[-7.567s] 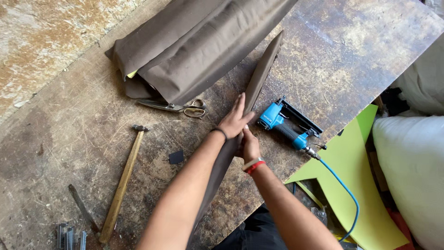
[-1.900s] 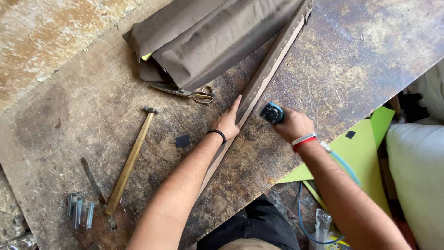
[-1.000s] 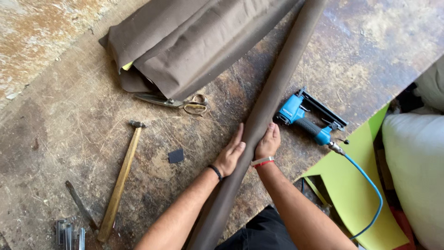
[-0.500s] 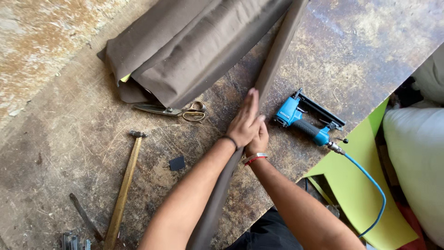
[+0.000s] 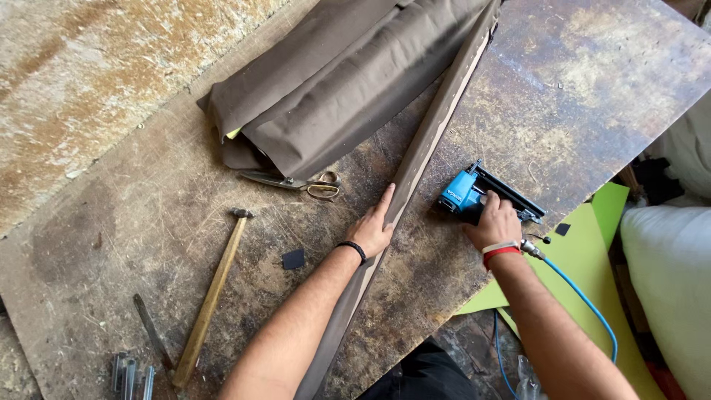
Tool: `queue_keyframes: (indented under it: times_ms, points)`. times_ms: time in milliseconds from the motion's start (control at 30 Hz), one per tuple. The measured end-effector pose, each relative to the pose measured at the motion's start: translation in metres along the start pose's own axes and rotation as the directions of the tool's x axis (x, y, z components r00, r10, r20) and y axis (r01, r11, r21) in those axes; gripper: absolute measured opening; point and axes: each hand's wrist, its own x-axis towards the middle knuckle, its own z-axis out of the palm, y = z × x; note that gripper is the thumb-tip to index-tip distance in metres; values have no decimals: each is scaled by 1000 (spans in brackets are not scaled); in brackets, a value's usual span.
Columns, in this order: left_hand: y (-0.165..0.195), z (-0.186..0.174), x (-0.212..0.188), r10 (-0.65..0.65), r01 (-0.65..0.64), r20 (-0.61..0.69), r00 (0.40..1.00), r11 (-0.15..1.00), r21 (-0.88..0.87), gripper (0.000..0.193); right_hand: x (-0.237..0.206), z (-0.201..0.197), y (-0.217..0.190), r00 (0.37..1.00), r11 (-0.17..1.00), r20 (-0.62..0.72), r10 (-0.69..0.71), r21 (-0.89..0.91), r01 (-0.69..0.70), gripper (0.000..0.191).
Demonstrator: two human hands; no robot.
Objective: The person uses a pneumatic staple gun to attach brown fabric to a long, curved wooden frame. They repeatedly staple along the edge, repositioning the frame and fabric as needed.
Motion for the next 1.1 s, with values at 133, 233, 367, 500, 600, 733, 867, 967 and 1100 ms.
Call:
queue_keyframes:
  times_ms: [133, 233, 367, 500, 600, 733, 867, 967, 1100]
  points:
    - [-5, 2, 5, 79, -79, -37, 996, 997, -22, 93, 22, -3, 8, 996, 997, 86, -3, 82, -4, 92]
    - [-14, 6, 15, 130, -130, -81, 988, 991, 5, 94, 21, -10, 6, 978, 986, 194, 82, 130, -108, 59]
    - [-20, 13, 21, 145, -144, -75, 987, 989, 20, 96, 4, -24, -5, 894, 736, 441, 84, 577, -354, 36]
    - [-19, 12, 20, 120, -118, -61, 991, 992, 38, 100, -4, -25, -29, 930, 803, 368, -13, 558, -209, 31]
    - [-15, 10, 18, 131, -129, -71, 989, 991, 37, 107, -7, -22, -35, 953, 845, 285, -98, 530, -72, 36]
    - [-13, 7, 16, 90, -90, -48, 995, 996, 13, 116, -19, -15, -35, 916, 914, 397, -55, 390, -114, 42]
    - [-13, 2, 14, 128, -128, -54, 990, 992, 17, 126, -33, -6, -40, 921, 942, 360, -150, 335, 23, 42]
    - [-14, -2, 11, 81, -82, -15, 997, 996, -34, 123, -38, -2, -48, 908, 976, 397, -132, 212, 50, 38]
    - [-14, -5, 8, 66, -66, -21, 998, 998, -2, 124, -32, -2, -43, 920, 995, 386, -65, 89, 34, 33]
